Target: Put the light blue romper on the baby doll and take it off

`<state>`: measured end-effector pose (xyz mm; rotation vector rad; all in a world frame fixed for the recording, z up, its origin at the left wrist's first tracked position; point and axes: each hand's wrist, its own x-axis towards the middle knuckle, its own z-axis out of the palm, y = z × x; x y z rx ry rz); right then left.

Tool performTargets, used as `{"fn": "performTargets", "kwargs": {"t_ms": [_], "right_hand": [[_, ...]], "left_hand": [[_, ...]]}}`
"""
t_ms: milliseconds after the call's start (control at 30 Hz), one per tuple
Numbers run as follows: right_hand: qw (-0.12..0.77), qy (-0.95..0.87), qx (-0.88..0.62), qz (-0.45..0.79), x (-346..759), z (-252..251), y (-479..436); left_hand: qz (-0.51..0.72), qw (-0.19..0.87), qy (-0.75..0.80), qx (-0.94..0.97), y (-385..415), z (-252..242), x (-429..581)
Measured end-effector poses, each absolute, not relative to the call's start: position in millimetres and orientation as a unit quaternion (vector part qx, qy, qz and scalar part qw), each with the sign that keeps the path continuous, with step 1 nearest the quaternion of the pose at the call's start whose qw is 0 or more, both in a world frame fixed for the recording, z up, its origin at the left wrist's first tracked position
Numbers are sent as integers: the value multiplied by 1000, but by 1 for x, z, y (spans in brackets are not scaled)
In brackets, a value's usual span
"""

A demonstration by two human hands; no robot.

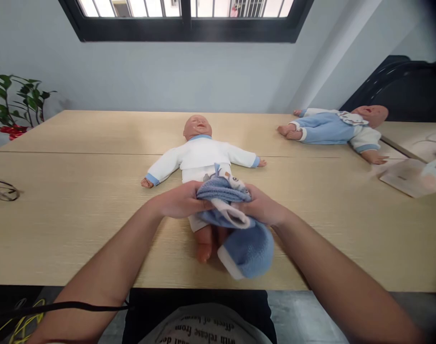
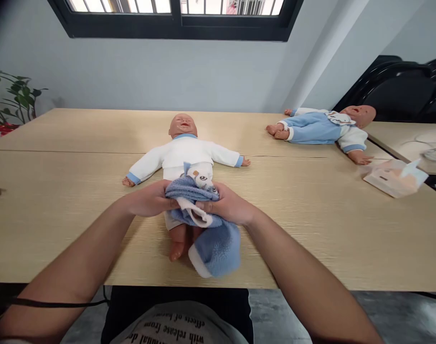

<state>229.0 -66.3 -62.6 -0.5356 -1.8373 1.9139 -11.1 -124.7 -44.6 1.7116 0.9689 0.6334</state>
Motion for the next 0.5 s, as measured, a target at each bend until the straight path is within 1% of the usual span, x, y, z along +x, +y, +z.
{"fn": "performTargets", "kwargs": {"t_ms": [67, 100, 200, 267, 367, 433, 500], "right_hand": [[179, -659, -185, 707, 230, -60, -67], [182, -663, -185, 702, 230, -58, -66], [230, -693, -198, 654, 232, -49, -62], [252, -709, -206, 625, 234, -45, -58], [278, -718, -214, 601, 237, -45, -56], [289, -720, -204, 597, 238, -46, -56], [271, -722, -179, 611, 238, -46, -60]], "left_hand": [[329, 523, 371, 694, -123, -54, -10], [367, 528, 355, 678, -123, -59, -8], [477, 550, 333, 600, -125, -68, 5], [505, 590, 319, 543, -130, -68, 13], [467, 644, 294, 529, -137, -59, 15], [408, 644, 296, 575, -140, -52, 8], [339, 622, 320, 629, -144, -45, -2]]}}
